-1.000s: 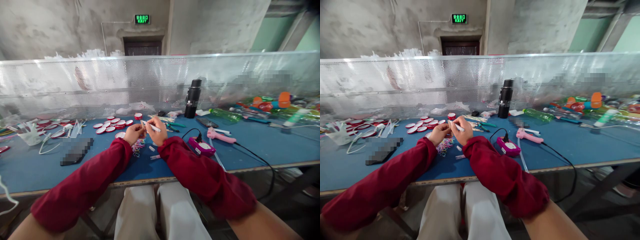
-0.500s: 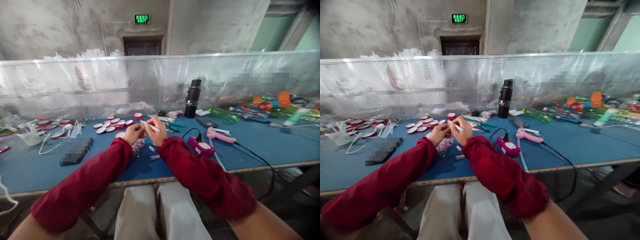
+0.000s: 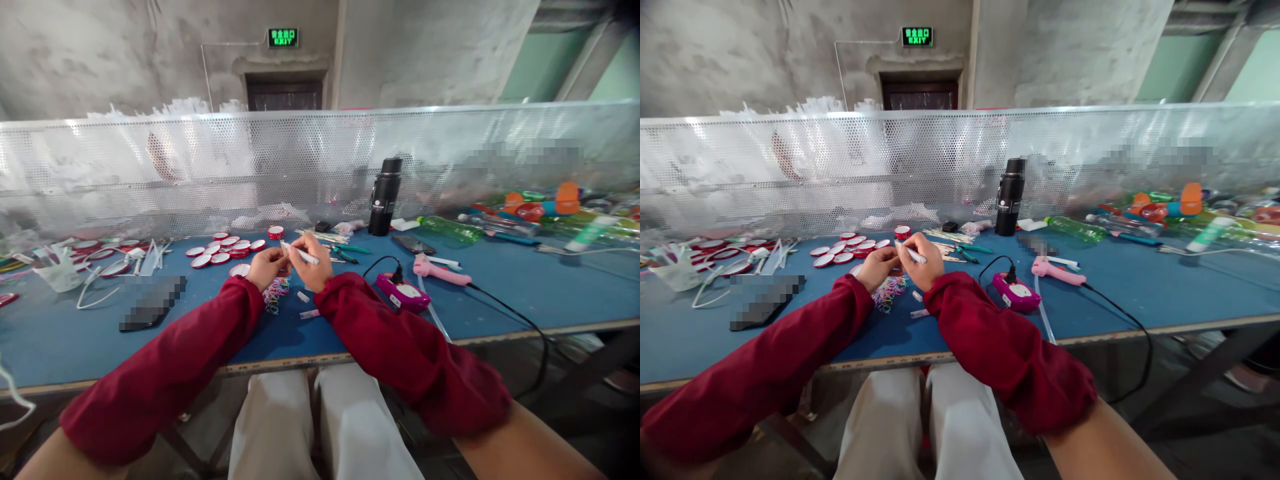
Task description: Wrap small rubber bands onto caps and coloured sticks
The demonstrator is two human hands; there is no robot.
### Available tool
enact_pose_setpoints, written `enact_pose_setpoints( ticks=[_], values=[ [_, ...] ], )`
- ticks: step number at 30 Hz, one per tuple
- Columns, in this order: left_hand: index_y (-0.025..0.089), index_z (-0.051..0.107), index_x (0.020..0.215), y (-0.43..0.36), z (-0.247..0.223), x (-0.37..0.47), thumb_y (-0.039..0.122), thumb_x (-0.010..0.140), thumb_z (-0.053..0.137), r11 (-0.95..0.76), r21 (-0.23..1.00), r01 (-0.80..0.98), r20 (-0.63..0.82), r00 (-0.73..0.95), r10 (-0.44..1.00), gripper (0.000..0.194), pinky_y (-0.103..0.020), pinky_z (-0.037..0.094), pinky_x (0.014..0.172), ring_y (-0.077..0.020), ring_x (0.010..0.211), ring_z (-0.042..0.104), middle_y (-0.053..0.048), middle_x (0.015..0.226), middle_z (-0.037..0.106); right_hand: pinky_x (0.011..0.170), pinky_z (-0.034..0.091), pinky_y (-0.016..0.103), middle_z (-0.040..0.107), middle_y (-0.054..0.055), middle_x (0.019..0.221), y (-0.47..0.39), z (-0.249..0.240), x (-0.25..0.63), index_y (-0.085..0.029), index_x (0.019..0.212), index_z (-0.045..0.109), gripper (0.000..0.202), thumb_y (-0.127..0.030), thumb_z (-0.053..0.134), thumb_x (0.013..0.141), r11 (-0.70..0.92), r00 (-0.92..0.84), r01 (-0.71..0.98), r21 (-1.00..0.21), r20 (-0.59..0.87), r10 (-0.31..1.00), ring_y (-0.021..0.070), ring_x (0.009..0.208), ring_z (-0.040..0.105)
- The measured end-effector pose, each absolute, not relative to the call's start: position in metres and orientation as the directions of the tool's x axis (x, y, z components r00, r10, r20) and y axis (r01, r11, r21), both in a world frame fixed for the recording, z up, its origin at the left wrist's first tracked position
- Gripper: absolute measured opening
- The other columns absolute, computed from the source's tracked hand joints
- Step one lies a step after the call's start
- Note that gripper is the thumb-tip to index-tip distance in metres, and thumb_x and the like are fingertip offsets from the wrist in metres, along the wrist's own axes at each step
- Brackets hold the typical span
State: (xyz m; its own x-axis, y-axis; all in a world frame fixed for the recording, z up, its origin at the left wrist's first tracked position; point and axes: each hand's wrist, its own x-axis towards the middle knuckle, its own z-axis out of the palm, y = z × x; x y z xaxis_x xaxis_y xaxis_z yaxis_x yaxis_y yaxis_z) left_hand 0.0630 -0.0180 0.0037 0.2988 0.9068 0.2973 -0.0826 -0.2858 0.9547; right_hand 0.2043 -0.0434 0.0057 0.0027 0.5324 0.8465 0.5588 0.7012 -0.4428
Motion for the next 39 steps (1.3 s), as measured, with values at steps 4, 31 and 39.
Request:
enact_pose_setpoints(
  ticks=[4, 31, 39],
  values=[
    [0.015, 0.060, 0.073, -0.0190, 0.0042, 0.0631, 0.046, 0.057, 0.081, -0.292, 0.954, -0.072, 0.300, 0.296, 0.907, 0.041, -0.028, 0.052, 0.059, -0.0112, 0.058, 0.057, 0.002, 0.063, 0.060, 0.060, 0.044, 0.028, 0.063, 0.001, 0.073, -0.0438, 0.0063, 0.2046, -0.023, 0.084, 0.054, 0.017, -0.039, 0.051, 0.089, 0.701, 0.003, 0.559, -0.444, 0.846, 0.534, 0.0158, 0.065, 0.058],
    [0.015, 0.060, 0.072, -0.0198, 0.0050, 0.0635, 0.047, 0.057, 0.081, -0.288, 0.956, -0.055, 0.290, 0.308, 0.906, 0.041, -0.027, 0.052, 0.059, -0.0110, 0.057, 0.057, 0.002, 0.063, 0.060, 0.059, 0.044, 0.028, 0.063, 0.001, 0.073, -0.0444, 0.0064, 0.2040, -0.024, 0.085, 0.053, 0.018, -0.041, 0.050, 0.090, 0.701, 0.008, 0.551, -0.453, 0.843, 0.538, 0.0157, 0.063, 0.058],
    [0.015, 0.059, 0.071, -0.0195, 0.0056, 0.0632, 0.047, 0.055, 0.082, -0.297, 0.953, -0.063, 0.302, 0.303, 0.904, 0.043, -0.027, 0.052, 0.059, -0.0110, 0.057, 0.057, 0.002, 0.062, 0.059, 0.061, 0.045, 0.028, 0.063, 0.001, 0.076, -0.0447, 0.0074, 0.2046, -0.023, 0.085, 0.053, 0.017, -0.039, 0.050, 0.090, 0.700, 0.017, 0.551, -0.455, 0.844, 0.536, 0.0157, 0.066, 0.059]
  ],
)
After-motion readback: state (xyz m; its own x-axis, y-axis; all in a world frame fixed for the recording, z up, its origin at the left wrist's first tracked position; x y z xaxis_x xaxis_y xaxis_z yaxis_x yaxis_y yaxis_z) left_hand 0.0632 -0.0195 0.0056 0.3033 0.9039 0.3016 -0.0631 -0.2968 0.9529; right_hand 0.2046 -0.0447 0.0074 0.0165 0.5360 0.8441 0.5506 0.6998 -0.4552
